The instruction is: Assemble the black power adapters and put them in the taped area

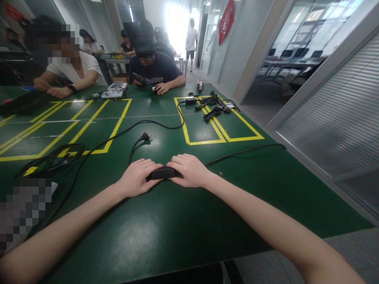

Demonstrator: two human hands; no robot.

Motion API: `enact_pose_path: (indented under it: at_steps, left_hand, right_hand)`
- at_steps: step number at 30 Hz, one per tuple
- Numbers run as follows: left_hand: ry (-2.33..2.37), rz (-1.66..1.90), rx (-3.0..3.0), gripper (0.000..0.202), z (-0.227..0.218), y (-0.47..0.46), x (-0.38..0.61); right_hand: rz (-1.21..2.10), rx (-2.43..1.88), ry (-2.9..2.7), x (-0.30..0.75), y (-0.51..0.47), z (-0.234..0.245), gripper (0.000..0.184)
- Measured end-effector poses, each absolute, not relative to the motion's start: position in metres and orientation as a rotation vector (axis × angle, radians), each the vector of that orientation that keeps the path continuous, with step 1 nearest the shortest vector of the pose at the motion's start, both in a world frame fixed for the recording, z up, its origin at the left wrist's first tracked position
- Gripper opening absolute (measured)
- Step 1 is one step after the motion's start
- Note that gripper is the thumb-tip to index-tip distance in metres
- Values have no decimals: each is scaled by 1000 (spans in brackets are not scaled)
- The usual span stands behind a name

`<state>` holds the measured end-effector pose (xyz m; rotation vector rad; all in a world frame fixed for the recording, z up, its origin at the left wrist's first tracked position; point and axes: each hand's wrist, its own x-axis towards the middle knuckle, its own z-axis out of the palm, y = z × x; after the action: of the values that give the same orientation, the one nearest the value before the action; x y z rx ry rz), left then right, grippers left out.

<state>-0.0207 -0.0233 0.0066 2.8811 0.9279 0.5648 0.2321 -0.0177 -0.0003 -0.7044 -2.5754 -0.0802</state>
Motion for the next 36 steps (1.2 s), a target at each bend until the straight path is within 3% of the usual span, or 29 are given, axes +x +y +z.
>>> enact_pose_path:
  at_steps: [10, 36]
  left_hand:
    - [934, 737, 3008, 43, 5, -26, -20]
    - [890, 814, 2966, 34, 2, -24, -21]
  right_hand:
    - [-107, -614, -2498, 230, -20, -2, 31]
    - [-38, -603, -2479, 232, -18, -2, 30]
